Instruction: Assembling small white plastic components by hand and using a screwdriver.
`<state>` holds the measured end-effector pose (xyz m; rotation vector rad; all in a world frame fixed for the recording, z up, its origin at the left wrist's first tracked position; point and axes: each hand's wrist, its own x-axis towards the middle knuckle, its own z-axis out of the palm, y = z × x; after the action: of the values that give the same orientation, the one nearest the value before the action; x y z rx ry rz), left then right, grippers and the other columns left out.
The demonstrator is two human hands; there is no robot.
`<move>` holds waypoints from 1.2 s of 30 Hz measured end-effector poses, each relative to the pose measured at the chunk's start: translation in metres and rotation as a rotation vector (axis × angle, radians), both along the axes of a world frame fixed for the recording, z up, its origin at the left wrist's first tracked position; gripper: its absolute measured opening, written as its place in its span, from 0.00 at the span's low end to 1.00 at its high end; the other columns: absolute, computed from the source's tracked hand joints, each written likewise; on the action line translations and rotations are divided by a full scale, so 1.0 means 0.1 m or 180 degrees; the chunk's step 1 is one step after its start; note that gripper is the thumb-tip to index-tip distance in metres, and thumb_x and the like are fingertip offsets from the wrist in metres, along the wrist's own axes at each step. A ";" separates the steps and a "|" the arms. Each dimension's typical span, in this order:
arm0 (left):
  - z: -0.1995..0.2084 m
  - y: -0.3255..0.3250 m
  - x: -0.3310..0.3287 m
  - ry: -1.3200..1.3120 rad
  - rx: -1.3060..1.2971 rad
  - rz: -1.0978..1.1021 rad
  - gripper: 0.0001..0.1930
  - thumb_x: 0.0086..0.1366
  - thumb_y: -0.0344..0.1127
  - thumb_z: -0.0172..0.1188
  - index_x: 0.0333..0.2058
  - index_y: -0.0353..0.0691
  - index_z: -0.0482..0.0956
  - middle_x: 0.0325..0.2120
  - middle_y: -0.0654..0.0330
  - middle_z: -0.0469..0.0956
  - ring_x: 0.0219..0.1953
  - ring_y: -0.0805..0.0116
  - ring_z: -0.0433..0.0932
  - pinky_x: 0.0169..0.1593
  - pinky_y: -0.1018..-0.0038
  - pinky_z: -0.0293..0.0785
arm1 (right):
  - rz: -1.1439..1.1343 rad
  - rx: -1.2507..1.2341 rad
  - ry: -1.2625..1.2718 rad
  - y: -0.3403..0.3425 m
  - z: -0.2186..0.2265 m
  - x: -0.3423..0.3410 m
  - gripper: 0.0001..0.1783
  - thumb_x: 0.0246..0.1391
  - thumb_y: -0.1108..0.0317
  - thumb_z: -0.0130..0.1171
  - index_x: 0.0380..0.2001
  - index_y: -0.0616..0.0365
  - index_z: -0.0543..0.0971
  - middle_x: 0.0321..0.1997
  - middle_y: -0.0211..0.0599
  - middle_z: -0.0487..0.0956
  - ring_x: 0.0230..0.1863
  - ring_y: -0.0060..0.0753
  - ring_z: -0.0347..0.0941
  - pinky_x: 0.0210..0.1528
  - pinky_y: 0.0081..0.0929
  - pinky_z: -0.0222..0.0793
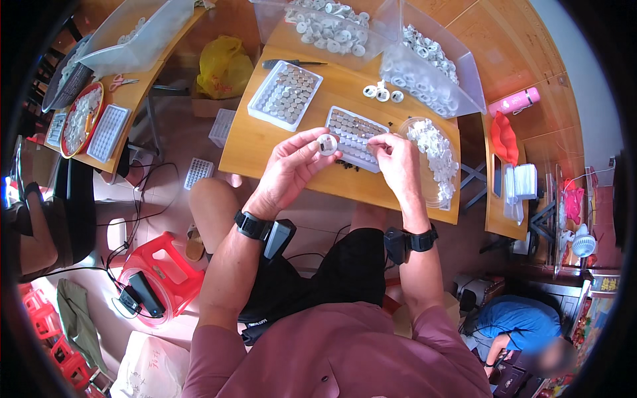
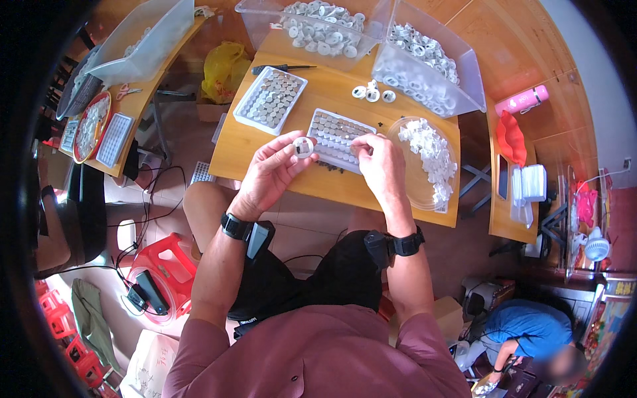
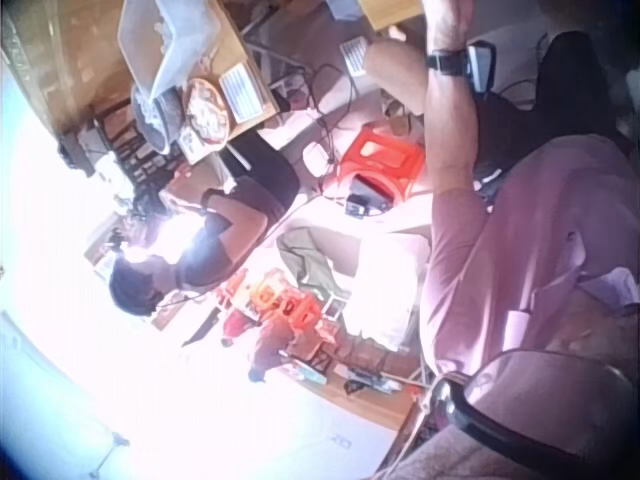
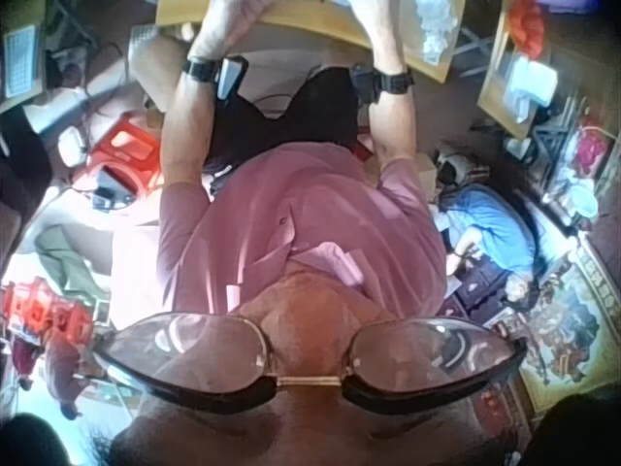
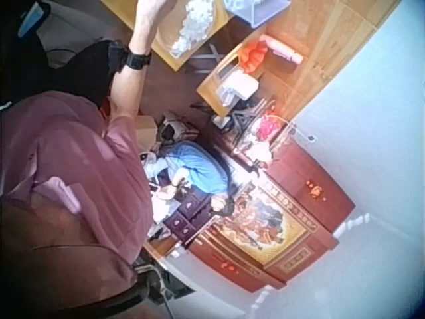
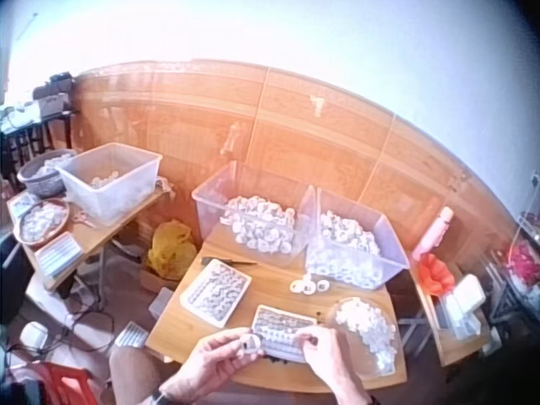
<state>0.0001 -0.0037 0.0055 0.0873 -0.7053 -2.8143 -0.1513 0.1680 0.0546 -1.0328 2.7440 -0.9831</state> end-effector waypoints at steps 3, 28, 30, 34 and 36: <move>0.00 0.00 -0.01 -0.0015 0.0012 -0.0011 0.18 0.71 0.31 0.54 0.57 0.31 0.71 0.52 0.45 0.77 0.51 0.56 0.80 0.58 0.69 0.78 | 0.0014 -0.0019 0.0021 0.00 0.00 0.01 0.06 0.51 0.72 0.62 0.33 0.56 0.85 0.27 0.41 0.83 0.28 0.39 0.80 0.34 0.34 0.74; 0.01 0.02 -0.01 -0.0102 -0.0113 -0.0015 0.17 0.71 0.31 0.55 0.57 0.32 0.73 0.50 0.48 0.79 0.51 0.56 0.80 0.59 0.69 0.77 | -0.0004 0.0052 -0.0431 -0.06 0.01 0.00 0.08 0.50 0.72 0.61 0.34 0.54 0.85 0.29 0.43 0.84 0.32 0.40 0.82 0.36 0.33 0.76; 0.00 0.01 -0.02 -0.0089 -0.0126 -0.0017 0.17 0.71 0.31 0.55 0.57 0.32 0.73 0.50 0.48 0.78 0.51 0.56 0.80 0.59 0.69 0.77 | 0.0012 0.0046 -0.0489 -0.06 0.01 -0.02 0.08 0.50 0.71 0.61 0.34 0.54 0.85 0.30 0.43 0.84 0.32 0.39 0.82 0.36 0.33 0.76; -0.02 0.02 -0.03 -0.0055 -0.0128 -0.0028 0.18 0.71 0.31 0.55 0.57 0.32 0.72 0.50 0.48 0.78 0.51 0.56 0.80 0.58 0.69 0.77 | 0.0040 0.0010 -0.0597 -0.05 -0.01 -0.05 0.08 0.49 0.71 0.63 0.34 0.55 0.86 0.30 0.43 0.84 0.32 0.38 0.82 0.37 0.32 0.75; -0.03 0.01 -0.03 -0.0055 -0.0122 -0.0028 0.18 0.71 0.31 0.55 0.57 0.32 0.72 0.50 0.48 0.78 0.51 0.55 0.80 0.58 0.69 0.77 | 0.0082 0.0023 -0.0546 -0.05 0.00 -0.04 0.08 0.49 0.71 0.63 0.34 0.55 0.86 0.30 0.43 0.84 0.31 0.38 0.82 0.37 0.32 0.75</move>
<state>-0.0026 -0.0023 0.0027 0.1020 -0.7651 -2.8100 -0.1554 0.1631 0.0543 -0.9331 2.5879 -1.0067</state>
